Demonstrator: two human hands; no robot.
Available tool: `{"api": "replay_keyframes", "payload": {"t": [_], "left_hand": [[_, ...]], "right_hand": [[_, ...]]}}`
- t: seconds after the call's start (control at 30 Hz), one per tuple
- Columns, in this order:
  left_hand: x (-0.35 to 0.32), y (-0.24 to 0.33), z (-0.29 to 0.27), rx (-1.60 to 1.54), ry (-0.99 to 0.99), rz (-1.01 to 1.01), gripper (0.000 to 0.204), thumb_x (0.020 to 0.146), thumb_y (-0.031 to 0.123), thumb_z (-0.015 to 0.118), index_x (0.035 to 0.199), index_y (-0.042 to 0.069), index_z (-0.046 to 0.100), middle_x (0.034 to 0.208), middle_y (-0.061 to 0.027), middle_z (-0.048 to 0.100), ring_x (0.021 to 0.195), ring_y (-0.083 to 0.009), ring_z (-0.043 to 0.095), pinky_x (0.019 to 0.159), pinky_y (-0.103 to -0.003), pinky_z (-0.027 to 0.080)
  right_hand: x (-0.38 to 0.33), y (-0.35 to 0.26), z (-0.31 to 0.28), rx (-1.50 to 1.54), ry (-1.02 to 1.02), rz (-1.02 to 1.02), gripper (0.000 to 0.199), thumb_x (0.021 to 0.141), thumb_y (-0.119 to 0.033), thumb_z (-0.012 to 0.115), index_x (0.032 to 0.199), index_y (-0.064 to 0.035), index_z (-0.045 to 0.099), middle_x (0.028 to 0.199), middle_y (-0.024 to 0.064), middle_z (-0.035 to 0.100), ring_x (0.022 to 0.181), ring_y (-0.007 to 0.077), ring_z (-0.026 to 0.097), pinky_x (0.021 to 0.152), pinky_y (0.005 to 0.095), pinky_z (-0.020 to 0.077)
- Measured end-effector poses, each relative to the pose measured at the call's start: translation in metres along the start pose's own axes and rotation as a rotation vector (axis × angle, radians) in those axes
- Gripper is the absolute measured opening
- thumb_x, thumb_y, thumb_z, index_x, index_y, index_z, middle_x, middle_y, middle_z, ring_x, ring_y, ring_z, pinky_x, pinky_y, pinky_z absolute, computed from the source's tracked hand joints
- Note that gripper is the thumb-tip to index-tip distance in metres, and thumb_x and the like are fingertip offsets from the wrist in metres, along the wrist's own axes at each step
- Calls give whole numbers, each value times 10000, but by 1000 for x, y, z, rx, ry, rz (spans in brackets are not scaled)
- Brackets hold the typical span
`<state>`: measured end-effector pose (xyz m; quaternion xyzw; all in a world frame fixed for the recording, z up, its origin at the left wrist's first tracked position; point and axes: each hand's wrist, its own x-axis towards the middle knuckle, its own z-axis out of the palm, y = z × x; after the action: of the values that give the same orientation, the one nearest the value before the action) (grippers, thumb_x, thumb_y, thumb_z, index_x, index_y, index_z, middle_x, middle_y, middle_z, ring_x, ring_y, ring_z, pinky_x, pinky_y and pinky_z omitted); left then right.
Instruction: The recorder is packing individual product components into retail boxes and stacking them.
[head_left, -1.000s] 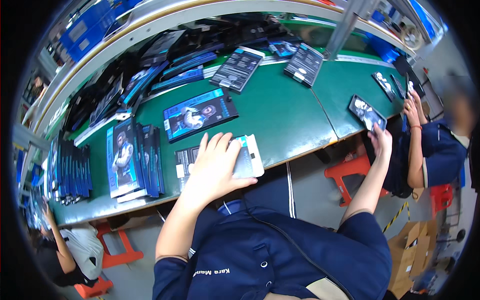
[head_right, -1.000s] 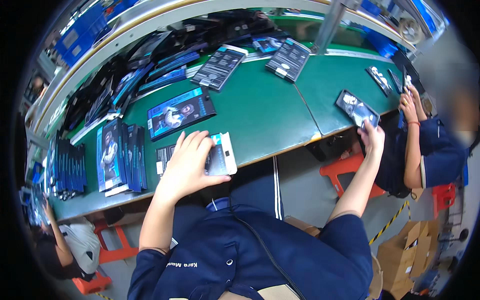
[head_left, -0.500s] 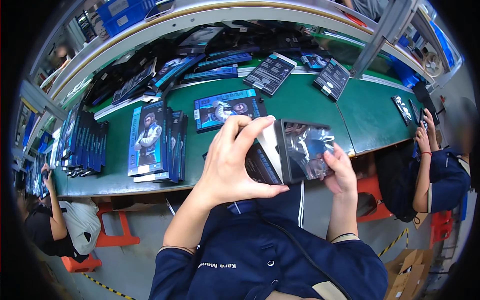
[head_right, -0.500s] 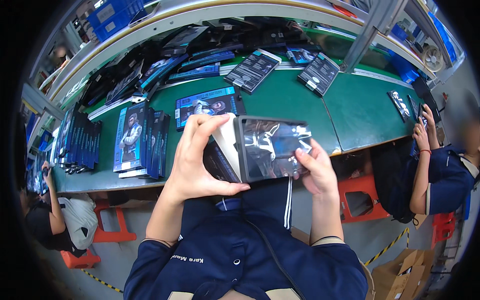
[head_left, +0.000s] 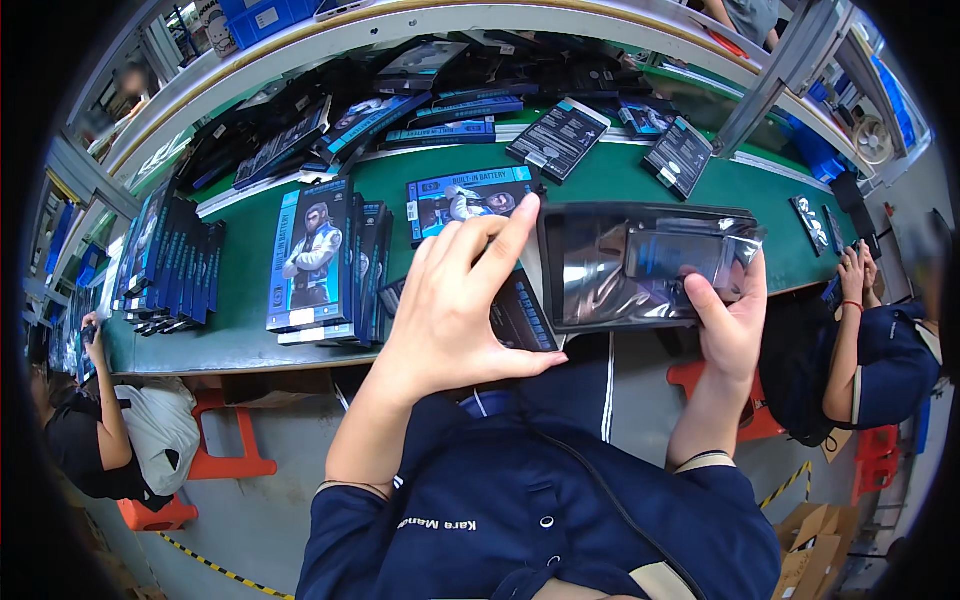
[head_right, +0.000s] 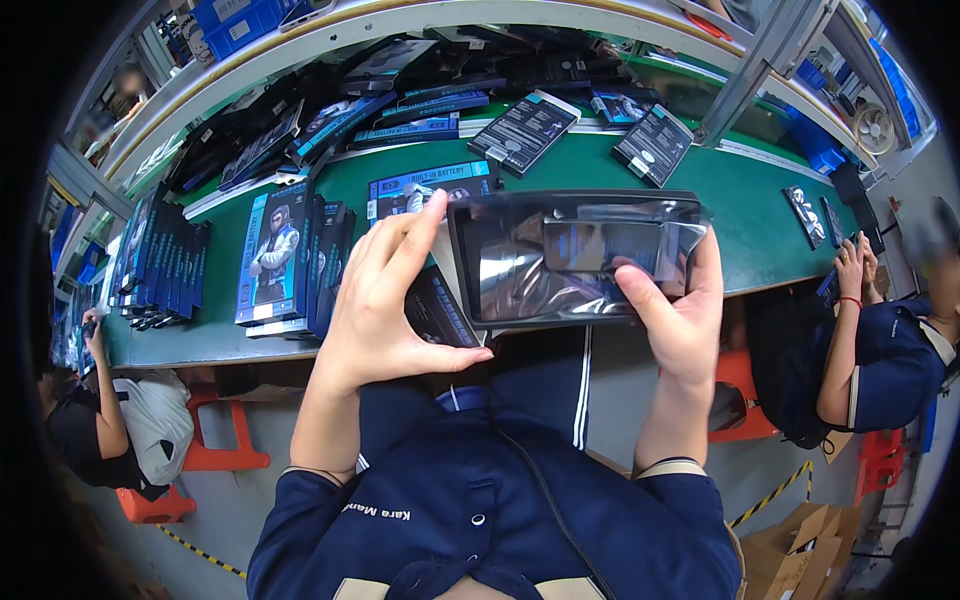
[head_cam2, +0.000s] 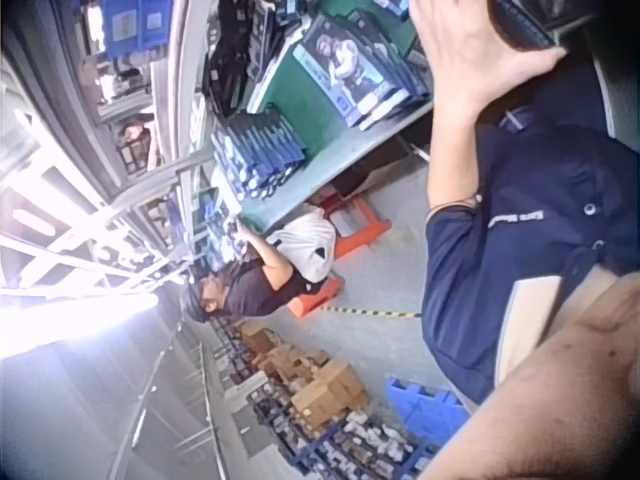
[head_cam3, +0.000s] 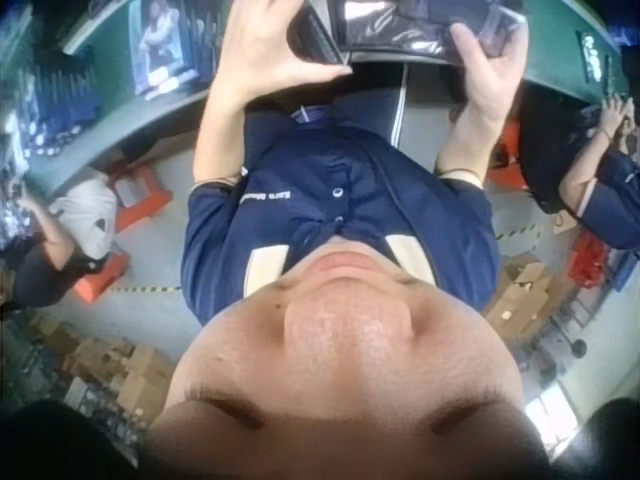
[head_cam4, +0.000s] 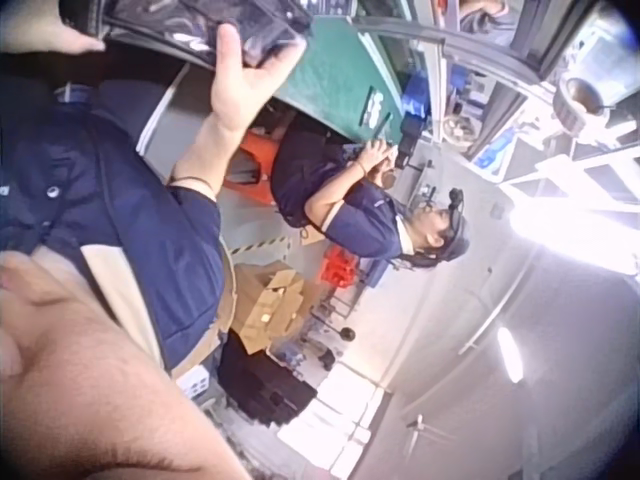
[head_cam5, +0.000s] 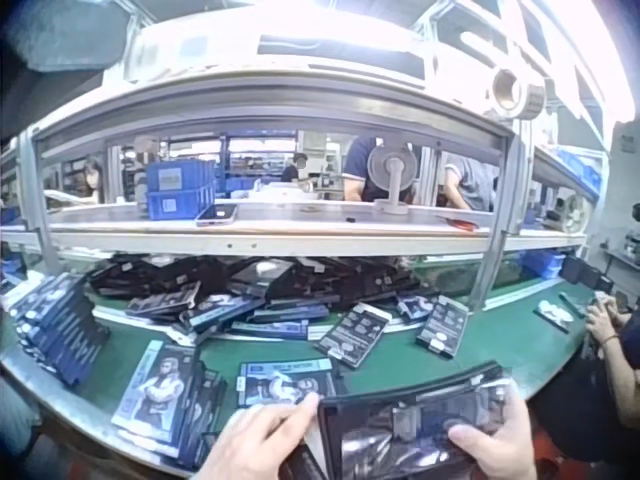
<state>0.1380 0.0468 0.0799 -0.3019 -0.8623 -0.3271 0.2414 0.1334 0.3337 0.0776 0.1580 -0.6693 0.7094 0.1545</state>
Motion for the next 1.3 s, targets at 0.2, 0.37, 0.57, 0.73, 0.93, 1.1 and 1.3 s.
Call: {"api": "replay_keyframes", "payload": {"t": [0.2,0.37,0.57,0.73,0.93,1.1,1.3], "left_hand": [[6,13,11,-8,-39,133,1254,469,440,906,1483,-32,339,1135,-166,581,967,-309,578,864,-395,423],[17,13,48,-43,371,62,1369,450,375,916,1518,-60,178,1157,-177,550,964,-337,542,803,-424,415],[4,8,78,-520,528,-176,1417,515,409,965,1513,-19,55,1351,-252,402,1202,-358,490,1022,-441,404],[0,-4,78,-382,619,-52,947,546,318,975,1230,62,371,1177,-133,463,1092,-279,539,894,-384,465],[14,7,48,-1275,520,-310,372,875,45,729,1092,66,427,1198,-154,574,1009,-148,565,894,-288,475],[20,-2,49,-1074,591,-232,244,921,-25,631,1063,46,446,1135,-131,592,981,-118,556,881,-254,447],[13,-10,55,-1027,657,-95,254,873,-30,700,976,54,484,1093,-125,607,964,-154,587,876,-284,458]], "right_hand": [[20,-37,2,-53,-167,116,615,771,46,767,1307,28,466,1226,118,582,1066,184,618,858,327,553],[26,-40,67,-701,-251,-376,562,819,-139,782,1262,28,478,882,131,640,745,188,664,651,265,511],[26,-47,76,-787,-308,-809,265,716,-188,836,863,-33,680,1052,150,668,945,307,606,828,397,485],[40,-10,65,-260,-617,-329,355,893,-24,574,1248,-26,588,1434,218,455,1337,329,444,1115,432,325],[5,48,110,-93,51,-544,263,947,-119,628,1155,28,563,1171,191,609,1069,221,606,937,348,485],[21,52,117,199,34,-424,289,890,36,648,1060,-44,428,988,106,551,937,175,576,868,277,450],[18,70,111,100,1,-570,386,871,29,695,1097,-80,402,1014,139,553,867,161,587,708,254,474]]}}
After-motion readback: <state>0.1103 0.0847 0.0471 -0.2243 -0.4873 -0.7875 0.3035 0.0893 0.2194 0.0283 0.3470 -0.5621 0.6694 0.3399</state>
